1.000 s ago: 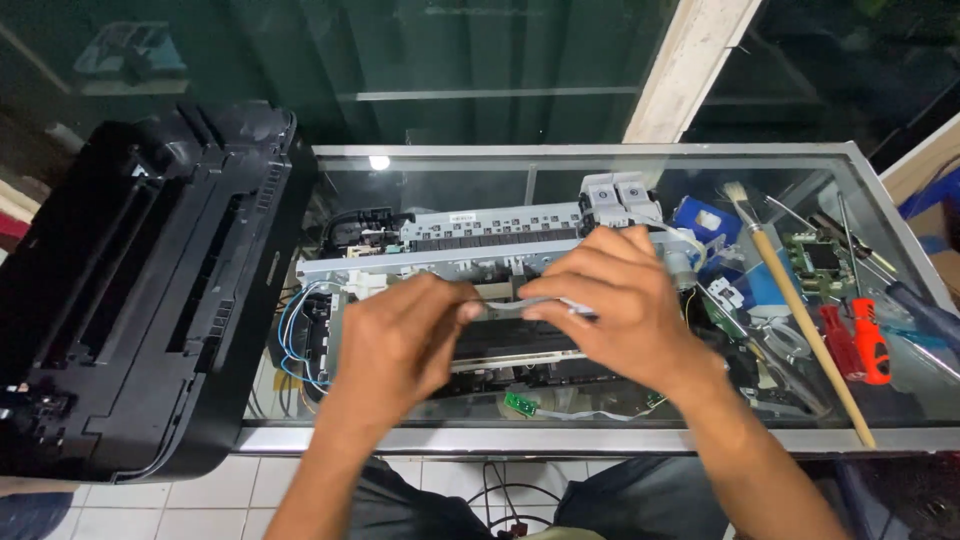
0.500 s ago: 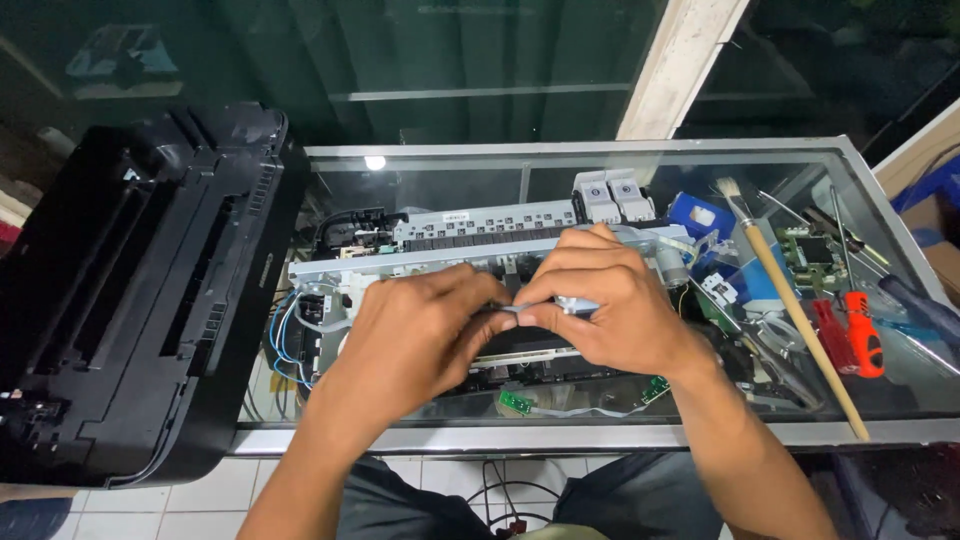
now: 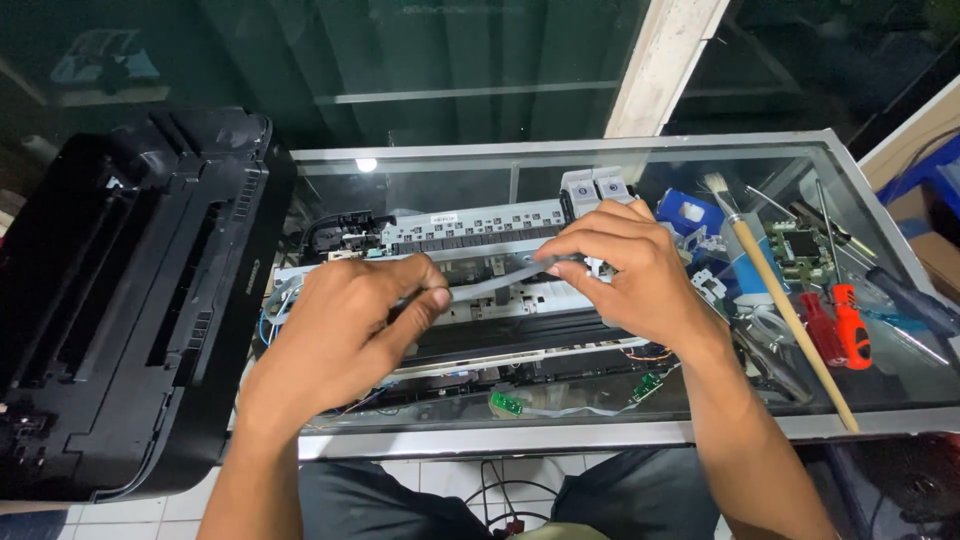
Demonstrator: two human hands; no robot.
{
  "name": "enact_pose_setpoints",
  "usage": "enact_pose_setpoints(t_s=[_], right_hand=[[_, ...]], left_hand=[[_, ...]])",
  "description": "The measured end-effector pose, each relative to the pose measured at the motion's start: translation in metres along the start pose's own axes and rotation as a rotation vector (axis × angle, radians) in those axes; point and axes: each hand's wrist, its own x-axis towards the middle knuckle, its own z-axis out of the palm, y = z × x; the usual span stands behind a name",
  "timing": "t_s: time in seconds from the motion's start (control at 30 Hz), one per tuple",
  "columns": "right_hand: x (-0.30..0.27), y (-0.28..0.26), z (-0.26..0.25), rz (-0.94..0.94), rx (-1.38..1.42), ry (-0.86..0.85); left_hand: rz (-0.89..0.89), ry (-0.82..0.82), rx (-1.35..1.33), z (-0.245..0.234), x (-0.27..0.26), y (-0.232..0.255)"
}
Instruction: The person disassembles a printer on a glass table, using a brush to clean internal components and a screwdriver to remove screws. They remove a large internal assembly, flip it over, and then proceed to disconnect ribbon cables and remove smaller plastic parts.
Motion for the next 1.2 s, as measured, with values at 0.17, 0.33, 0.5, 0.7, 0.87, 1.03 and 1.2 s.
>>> enact_pose_setpoints(t_s=[0.17, 0.33, 0.5, 0.7, 0.87, 1.03, 1.2], right_hand=[[0.0, 0.003, 0.001, -0.047, 0.005, 0.024], [0.0, 0.002, 0.0, -0.038, -0.007, 0.0], [-0.01, 0.005, -0.017, 0.043, -0.047, -0.017], [-0.018, 0.002, -0.038, 0.213, -0.046, 0.001], [-0.029, 0.022, -0.049, 0.357, -0.013, 0.042], [-0.035, 0.027, -0.059, 0.473, 0.107, 0.165], [-0.035, 0.033, -0.057, 0.356, -0.022, -0.049]], left_hand=[[-0.062, 0.059, 0.133, 0.003, 0.005, 0.007], [0.312, 0.24, 0.143, 0.008, 0.01, 0.012], [0.306, 0.306, 0.156, 0.005, 0.01, 0.008], [0.28, 0.309, 0.173, 0.008, 0.009, 0.002], [0.292, 0.315, 0.162, 0.004, 0.01, 0.008], [0.303, 0.314, 0.149, 0.003, 0.011, 0.012], [0.284, 0.312, 0.162, 0.002, 0.014, 0.012]])
